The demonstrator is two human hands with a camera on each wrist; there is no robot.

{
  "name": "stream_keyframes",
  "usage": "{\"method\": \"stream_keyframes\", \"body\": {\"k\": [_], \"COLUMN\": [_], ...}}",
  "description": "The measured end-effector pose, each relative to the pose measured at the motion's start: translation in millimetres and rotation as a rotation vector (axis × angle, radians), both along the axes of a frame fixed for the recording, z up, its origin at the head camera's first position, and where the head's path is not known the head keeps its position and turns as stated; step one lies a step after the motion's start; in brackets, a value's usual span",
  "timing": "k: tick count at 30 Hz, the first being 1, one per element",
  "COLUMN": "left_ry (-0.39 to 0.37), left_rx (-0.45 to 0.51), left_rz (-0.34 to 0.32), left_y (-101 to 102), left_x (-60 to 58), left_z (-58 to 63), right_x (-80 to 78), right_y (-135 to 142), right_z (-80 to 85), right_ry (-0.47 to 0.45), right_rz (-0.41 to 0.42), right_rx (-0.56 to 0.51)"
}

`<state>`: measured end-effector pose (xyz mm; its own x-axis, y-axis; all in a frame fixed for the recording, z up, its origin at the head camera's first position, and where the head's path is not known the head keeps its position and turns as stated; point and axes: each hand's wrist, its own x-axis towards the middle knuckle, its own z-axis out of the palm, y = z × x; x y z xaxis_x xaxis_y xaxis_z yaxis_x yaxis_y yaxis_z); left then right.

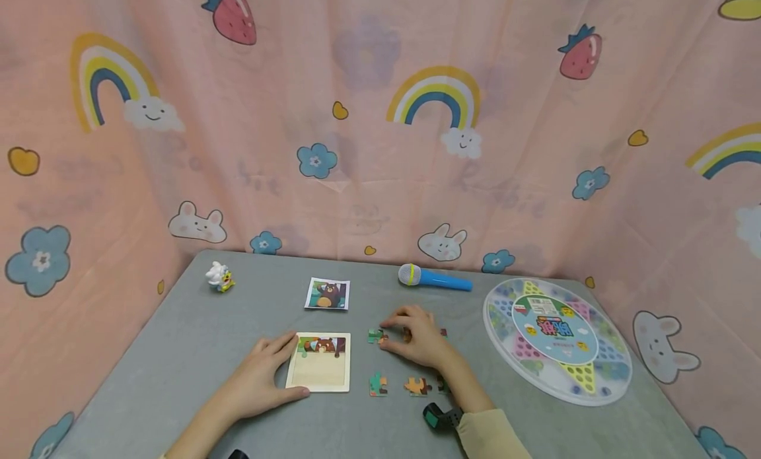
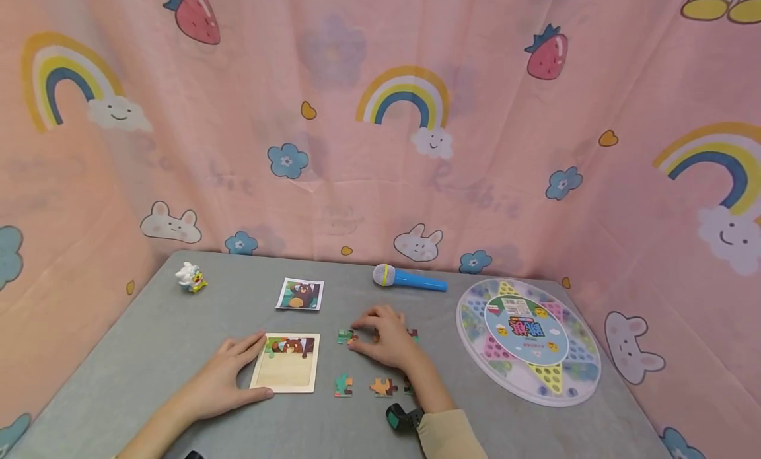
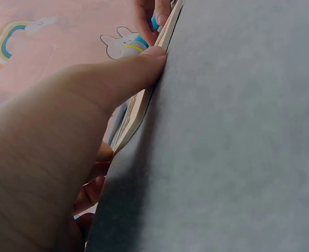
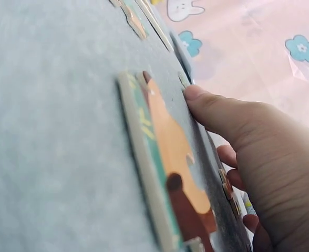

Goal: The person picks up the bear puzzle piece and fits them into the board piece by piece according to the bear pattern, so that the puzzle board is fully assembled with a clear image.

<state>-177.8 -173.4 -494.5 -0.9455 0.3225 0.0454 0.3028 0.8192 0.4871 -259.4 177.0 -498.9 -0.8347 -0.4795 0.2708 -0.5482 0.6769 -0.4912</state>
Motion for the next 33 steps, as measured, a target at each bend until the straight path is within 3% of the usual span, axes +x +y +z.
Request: {"method": "stream_keyframes", "body": {"k": [15, 23, 33], "left_ry": [-0.005, 0.014, 0.009], "left_rx": [-0.014, -0.014, -0.031], "left_rz": [0.002, -0.007, -0.01], "left_y": [-1, -2, -2], "left_x": [-1.9, -2.2, -2.4], "left_z": [-3.7, -4.3, -4.6], "right_x": [2.0, 0.0, 0.5], "right_y": [-6, -6, -9], "right_z": [2.3, 5.0, 20.7], "right_ry": [-0.023, 0.023, 0.001], "right_rz": [-0.002, -0.028, -0.063], "right_rx": [0.012, -0.044, -0.086]}}
